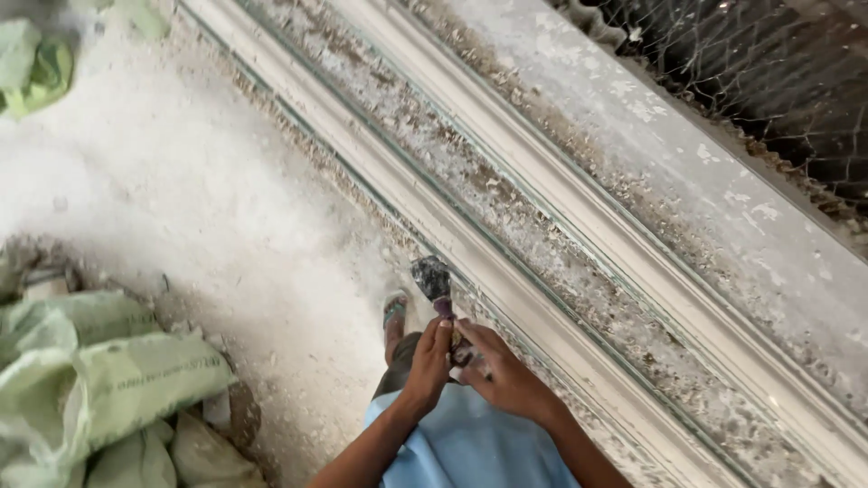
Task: Scraping excess material from decorative gypsum mouldings using a scraper tool.
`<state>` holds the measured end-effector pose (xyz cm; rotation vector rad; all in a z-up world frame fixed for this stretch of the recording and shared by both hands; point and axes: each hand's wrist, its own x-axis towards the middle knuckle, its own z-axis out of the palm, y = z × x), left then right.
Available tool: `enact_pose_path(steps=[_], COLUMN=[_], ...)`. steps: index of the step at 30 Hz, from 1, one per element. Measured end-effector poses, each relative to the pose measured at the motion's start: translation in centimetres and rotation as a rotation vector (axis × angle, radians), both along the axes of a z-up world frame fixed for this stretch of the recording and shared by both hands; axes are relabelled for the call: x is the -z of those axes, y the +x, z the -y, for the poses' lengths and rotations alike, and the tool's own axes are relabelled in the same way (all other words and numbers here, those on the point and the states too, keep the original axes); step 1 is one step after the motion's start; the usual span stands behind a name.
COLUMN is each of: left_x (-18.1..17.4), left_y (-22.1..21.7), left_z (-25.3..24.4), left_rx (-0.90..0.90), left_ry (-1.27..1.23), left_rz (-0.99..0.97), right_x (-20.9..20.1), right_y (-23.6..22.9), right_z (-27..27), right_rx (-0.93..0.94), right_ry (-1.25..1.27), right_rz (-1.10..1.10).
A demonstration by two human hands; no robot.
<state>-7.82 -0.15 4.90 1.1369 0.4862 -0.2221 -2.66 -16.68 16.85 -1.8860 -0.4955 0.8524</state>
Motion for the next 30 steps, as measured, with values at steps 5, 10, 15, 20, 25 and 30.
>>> enact_pose_path(steps=[5,10,15,20,25,30], left_x=[0.8,-7.9,-8.0,-3.0,-3.3,-5.8], left_y=[6.3,17.5,24.5,24.8,27.5,34.3], left_z=[-11.3,-22.7,-22.9,-18.5,-19.6,-23.8], left_rx=[0.122,0.567,1.174,1.315,1.394,1.907], left_ry=[0.415,1.152,1.298,1.386,1.347,1.623], left_rz=[0.026,0.565,0.969,1.217,1.305,0.903], right_x=[10.9,15.5,18.6,14.9,15.6,22.2], right_y=[-3.8,-8.7,-15.2,-11.4,-10.0,-10.3], right_z=[4.5,7.6,8.9,5.8,5.9,8.3], right_rx=[0.538,1.027,1.345,1.65,1.73,1.807], right_ry=[-0.067,-0.233,-0.133,-0.308,-0.335,-0.212], right_rz=[-0.166,-0.441,-0.407,-0.592,-0.697,-0.613])
